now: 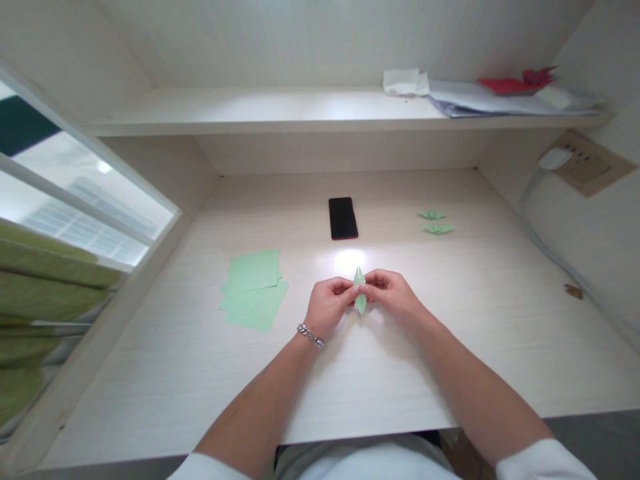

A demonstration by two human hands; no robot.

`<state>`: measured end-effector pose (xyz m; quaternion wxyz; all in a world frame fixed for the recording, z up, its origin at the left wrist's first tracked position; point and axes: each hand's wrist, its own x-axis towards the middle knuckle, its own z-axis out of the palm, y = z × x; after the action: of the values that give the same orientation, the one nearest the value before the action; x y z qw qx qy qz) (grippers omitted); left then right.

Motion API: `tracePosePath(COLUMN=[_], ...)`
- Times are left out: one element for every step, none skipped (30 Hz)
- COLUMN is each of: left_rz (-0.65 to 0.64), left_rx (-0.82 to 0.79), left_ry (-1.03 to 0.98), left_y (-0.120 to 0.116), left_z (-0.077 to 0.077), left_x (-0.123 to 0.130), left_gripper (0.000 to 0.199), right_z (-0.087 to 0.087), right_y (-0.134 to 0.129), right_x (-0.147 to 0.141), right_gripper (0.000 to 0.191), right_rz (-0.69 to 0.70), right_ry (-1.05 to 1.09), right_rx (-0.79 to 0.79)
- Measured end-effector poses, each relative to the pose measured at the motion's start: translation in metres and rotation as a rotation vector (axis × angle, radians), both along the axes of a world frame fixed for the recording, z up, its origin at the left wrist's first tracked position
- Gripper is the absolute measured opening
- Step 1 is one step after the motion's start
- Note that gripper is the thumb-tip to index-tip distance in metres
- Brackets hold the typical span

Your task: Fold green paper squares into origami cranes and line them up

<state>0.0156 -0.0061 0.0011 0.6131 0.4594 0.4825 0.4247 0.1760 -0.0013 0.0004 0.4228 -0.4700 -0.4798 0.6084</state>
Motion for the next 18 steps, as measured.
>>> tracePosePath(left_rz=[-0.001,-0.011,-0.027,-0.045,-0.06,-0.072,-0.079,-0.083,-0.086,-0.089,-0.094,-0.098,-0.099,-0.099,-0.095,-0.09,-0.085,-0.08], left_rx=[-0.009,-0.017,-0.027,-0.04,-0.054,-0.069,-0.083,-0.094,-0.101,-0.104,-0.101,-0.093,-0.076,-0.052,-0.025,0.003,0.025,0.042], left_ry=[-0.016,-0.035,-0.059,-0.086,-0.115,-0.142,-0.163,-0.175,-0.177,-0.172,-0.161,-0.147,-0.128,-0.106,-0.082,-0.059,-0.039,-0.023], left_y=[0.0005,0.0009,0.0013,0.0016,0.0019,0.0021,0.0023,0.0025,0.0026,0.0028,0.0029,0.0031,0.0032,0.0033,0.0033,0.0033,0.0032,0.003], left_z=[-0.0006,-0.0013,-0.0019,-0.0025,-0.0028,-0.0029,-0.0027,-0.0023,-0.0018,-0.0013,-0.0009,-0.0006,-0.0005,-0.0003,-0.0002,0.0001,0.0006,0.0014], left_x=[-0.0005,-0.0009,-0.0012,-0.0016,-0.0019,-0.0022,-0.0025,-0.0028,-0.0032,-0.0036,-0.0041,-0.0046,-0.0052,-0.0057,-0.0062,-0.0067,-0.0071,-0.0074], left_gripper=[0.031,0.032,0.032,0.032,0.033,0.033,0.033,0.033,0.033,0.033,0.033,0.033,0.033,0.033,0.032,0.031,0.03,0.03], right_z=[-0.0011,-0.002,-0.0026,-0.0029,-0.0027,-0.0022,-0.0014,-0.0004,0.0006,0.0017,0.0027,0.0035,0.0042,0.0047,0.0049,0.0051,0.005,0.0049], right_y=[0.0002,0.0006,0.0011,0.0016,0.002,0.0023,0.0024,0.0023,0.002,0.0016,0.0011,0.0006,0.0001,-0.0004,-0.0008,-0.0011,-0.0013,-0.0015], right_x=[0.0005,0.001,0.0013,0.0016,0.0018,0.0019,0.0019,0.0018,0.0017,0.0016,0.0015,0.0014,0.0014,0.0013,0.0012,0.0011,0.0009,0.0006], right_gripper=[0.031,0.031,0.03,0.03,0.031,0.031,0.031,0.032,0.032,0.032,0.032,0.031,0.031,0.031,0.031,0.03,0.03,0.029], right_rz=[-0.005,-0.014,-0.022,-0.026,-0.028,-0.03,-0.032,-0.033,-0.032,-0.03,-0.027,-0.022,-0.018,-0.015,-0.016,-0.018,-0.02,-0.022], right_ry=[-0.002,0.001,0.006,0.012,0.016,0.017,0.017,0.017,0.019,0.02,0.018,0.014,0.009,0.001,-0.004,-0.008,-0.009,-0.009], right_rx=[0.005,0.006,0.004,0.002,0.002,0.003,0.003,0.002,0.0,0.0,0.001,0.005,0.01,0.016,0.023,0.028,0.034,0.04])
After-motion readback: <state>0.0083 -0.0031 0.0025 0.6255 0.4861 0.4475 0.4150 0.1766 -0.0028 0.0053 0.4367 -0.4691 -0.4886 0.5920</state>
